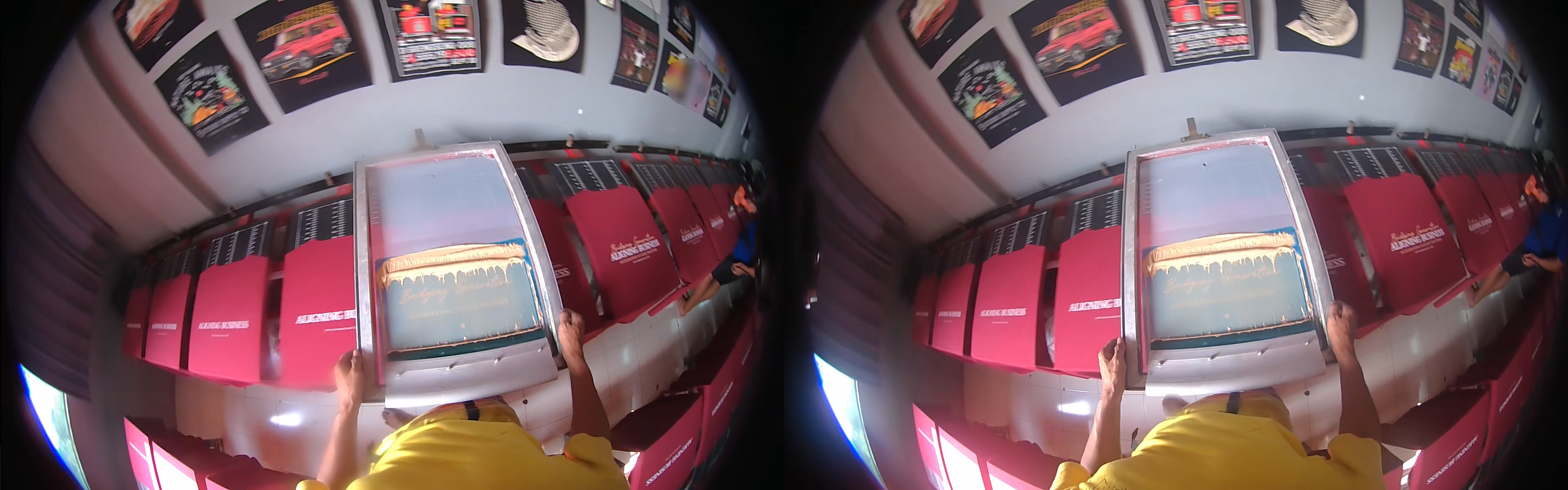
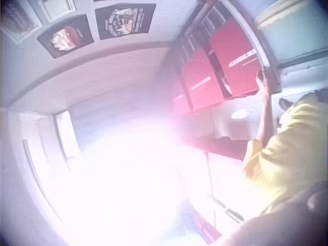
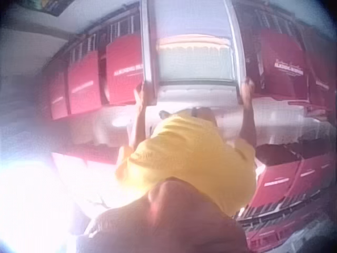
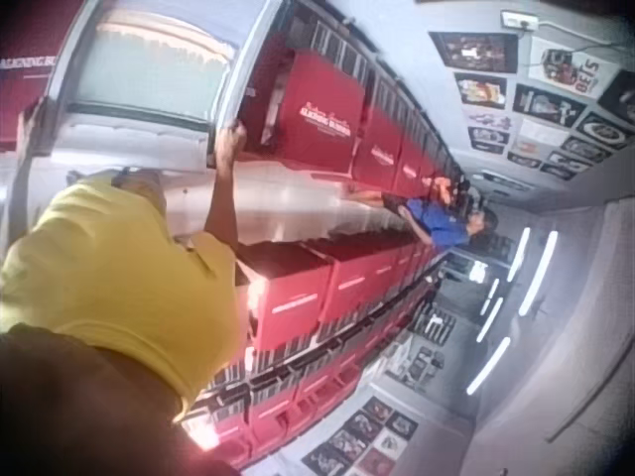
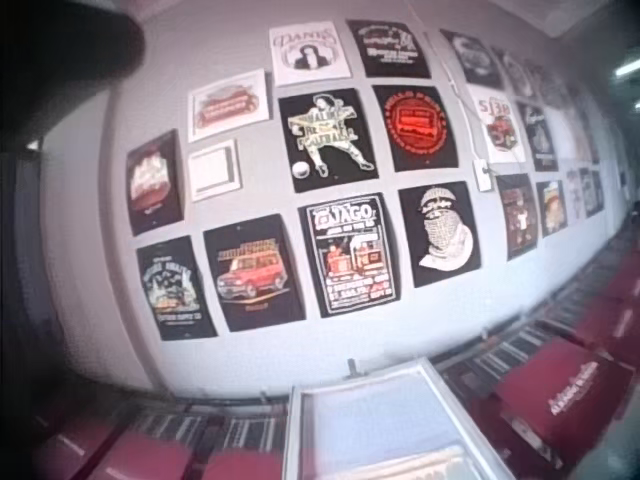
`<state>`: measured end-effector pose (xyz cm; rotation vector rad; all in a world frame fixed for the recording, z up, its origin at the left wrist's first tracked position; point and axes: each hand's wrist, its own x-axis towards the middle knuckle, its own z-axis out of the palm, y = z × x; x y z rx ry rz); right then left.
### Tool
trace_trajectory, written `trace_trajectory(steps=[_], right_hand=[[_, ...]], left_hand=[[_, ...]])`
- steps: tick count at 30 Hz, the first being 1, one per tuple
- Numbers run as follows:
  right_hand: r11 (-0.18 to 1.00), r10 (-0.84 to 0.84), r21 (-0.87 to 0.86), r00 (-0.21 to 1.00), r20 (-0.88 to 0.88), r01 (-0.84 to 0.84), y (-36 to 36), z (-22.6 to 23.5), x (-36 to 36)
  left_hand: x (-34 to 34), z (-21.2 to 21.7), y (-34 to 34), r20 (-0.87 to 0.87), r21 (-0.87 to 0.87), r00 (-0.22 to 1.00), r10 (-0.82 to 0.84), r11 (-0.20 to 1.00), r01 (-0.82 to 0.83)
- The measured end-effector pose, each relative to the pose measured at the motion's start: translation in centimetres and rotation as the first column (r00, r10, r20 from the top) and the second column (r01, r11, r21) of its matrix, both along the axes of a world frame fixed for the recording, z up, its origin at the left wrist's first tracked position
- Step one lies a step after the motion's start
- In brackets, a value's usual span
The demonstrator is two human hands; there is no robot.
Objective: The person performs screen printing on red t-shirts by spreading ink across a mesh screen with a squeegee and lifting the frame to check the result.
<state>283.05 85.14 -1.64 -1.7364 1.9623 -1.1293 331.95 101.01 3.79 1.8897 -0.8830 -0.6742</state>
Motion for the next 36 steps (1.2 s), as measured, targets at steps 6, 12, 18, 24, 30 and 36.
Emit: trace_trajectory(steps=[6,12,18,24,30,36], right_hand=[[0.991,-0.014,0.137,0.996,0.089,0.002,4.7,0.1,13.1],[0.979,0.005,0.203,1.0,0.028,-0.011,6.6,1.0,22.4],[0.959,0.014,0.282,0.998,0.068,-0.033,6.3,1.3,26.4],[0.938,0.016,0.345,0.999,0.038,-0.028,5.3,2.6,28.0],[0.969,0.027,0.245,1.0,0.015,-0.03,5.5,2.7,28.9],[0.967,0.022,0.254,1.0,-0.006,-0.019,5.5,2.5,29.5]], left_hand=[[12.5,0.1,5.8,0.107,0.101,0.994,0.03,0.994,-0.041],[20.7,0.1,8.3,0.189,0.112,0.981,0.037,0.992,-0.059],[24.4,0.1,7.8,0.155,0.104,0.986,0.069,0.991,-0.085],[26.5,-1.5,6.8,0.21,0.136,0.976,0.056,0.987,-0.086],[27.5,-1.1,5.8,0.194,0.205,0.981,-0.009,0.978,-0.032],[28.8,-3.6,6.0,0.083,0.216,0.996,0.028,0.975,-0.046]])
